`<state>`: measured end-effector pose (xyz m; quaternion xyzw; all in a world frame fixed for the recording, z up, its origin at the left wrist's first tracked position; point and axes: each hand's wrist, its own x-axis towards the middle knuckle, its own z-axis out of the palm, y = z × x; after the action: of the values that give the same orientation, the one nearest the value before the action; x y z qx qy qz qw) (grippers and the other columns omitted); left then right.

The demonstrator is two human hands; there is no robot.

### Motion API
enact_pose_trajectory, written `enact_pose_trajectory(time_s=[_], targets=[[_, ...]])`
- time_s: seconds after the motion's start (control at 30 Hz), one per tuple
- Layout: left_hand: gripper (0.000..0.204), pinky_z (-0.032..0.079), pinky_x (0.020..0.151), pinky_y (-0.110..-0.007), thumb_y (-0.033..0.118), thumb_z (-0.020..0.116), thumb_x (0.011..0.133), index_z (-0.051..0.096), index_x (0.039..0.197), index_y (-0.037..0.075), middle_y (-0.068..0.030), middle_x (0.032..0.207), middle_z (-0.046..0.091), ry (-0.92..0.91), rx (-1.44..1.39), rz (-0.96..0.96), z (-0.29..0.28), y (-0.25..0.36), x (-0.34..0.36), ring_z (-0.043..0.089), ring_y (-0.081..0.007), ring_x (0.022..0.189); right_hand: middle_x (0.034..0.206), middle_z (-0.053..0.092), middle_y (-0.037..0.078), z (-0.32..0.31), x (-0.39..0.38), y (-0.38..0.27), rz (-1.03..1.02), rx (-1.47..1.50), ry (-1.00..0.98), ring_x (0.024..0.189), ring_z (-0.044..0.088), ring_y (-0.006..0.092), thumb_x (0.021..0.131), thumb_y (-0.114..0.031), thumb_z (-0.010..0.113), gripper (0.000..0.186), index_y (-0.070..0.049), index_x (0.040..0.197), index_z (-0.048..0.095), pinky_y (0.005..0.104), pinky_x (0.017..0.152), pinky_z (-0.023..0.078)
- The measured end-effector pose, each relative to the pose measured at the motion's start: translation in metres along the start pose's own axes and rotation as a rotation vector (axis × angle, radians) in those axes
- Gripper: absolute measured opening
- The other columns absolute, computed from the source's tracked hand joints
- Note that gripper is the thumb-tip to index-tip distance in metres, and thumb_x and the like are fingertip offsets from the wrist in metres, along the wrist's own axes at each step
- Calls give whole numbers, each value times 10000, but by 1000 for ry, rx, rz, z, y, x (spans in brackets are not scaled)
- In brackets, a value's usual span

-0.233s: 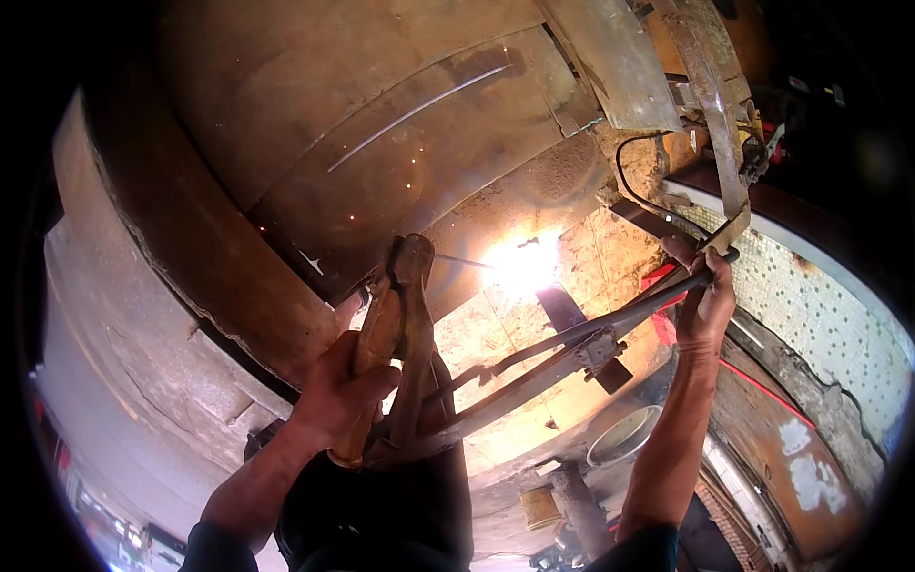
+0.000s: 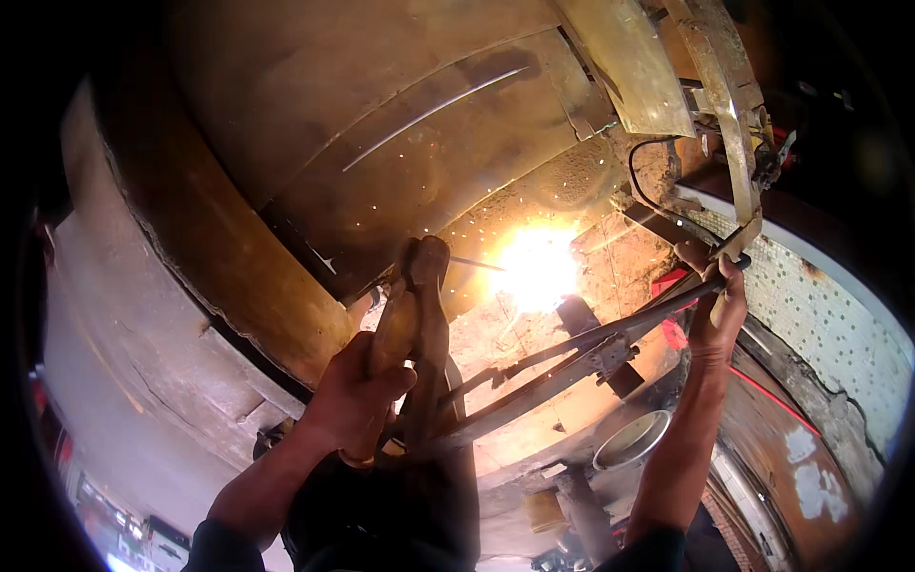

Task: The person welds a metal frame using a welding torch, creating bright sparks and molten metal. They hold the frame steady with one hand while operating the torch with the other, moving along the joints to secure the structure.

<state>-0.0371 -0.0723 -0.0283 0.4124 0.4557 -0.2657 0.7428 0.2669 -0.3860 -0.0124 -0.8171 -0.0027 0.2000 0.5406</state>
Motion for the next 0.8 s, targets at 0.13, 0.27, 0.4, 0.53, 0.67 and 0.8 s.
enact_pose_trajectory(time_s=[0.13,0.27,0.4,0.53,0.67,0.8], targets=[[331,480,517,-274,238,688,814,508,974,12,-56,756,579,-89,28,256,-9,-17,2,583,-117,593,1073,631,194,12,-4,-8,19,-29,43,1092,564,291,936,-268,453,302,18,977,540,410,1026,319],[392,474,613,-277,296,690,814,504,989,0,-65,823,587,-11,18,65,0,-1,0,584,-120,718,1104,624,211,-2,-2,0,-21,33,-34,1128,541,278,930,-311,458,324,0,923,549,382,1033,299],[457,469,737,-358,284,647,828,464,1100,-34,-165,908,591,-52,111,72,-6,-17,4,590,-243,836,1111,629,213,2,0,-1,1,-98,21,1126,550,300,923,-298,476,279,-42,823,523,399,1053,290],[428,464,703,-361,231,661,814,456,1101,-11,-150,843,593,-40,20,35,-2,-10,4,591,-217,777,1108,634,208,-27,11,14,64,-20,13,1142,538,278,942,-298,441,325,4,923,561,398,1072,270],[353,458,559,-269,182,660,837,474,1085,12,-54,810,573,-18,-99,-20,-3,0,-4,549,-110,651,1048,673,124,-42,18,18,187,34,84,1090,553,199,961,-318,378,440,30,1096,613,323,1015,307],[342,463,538,-247,176,656,839,470,1076,16,-52,856,588,-12,-152,58,-5,-2,0,569,-102,700,1051,661,196,9,3,2,145,-7,173,1065,582,264,935,-266,341,418,53,1028,595,351,1016,334]])
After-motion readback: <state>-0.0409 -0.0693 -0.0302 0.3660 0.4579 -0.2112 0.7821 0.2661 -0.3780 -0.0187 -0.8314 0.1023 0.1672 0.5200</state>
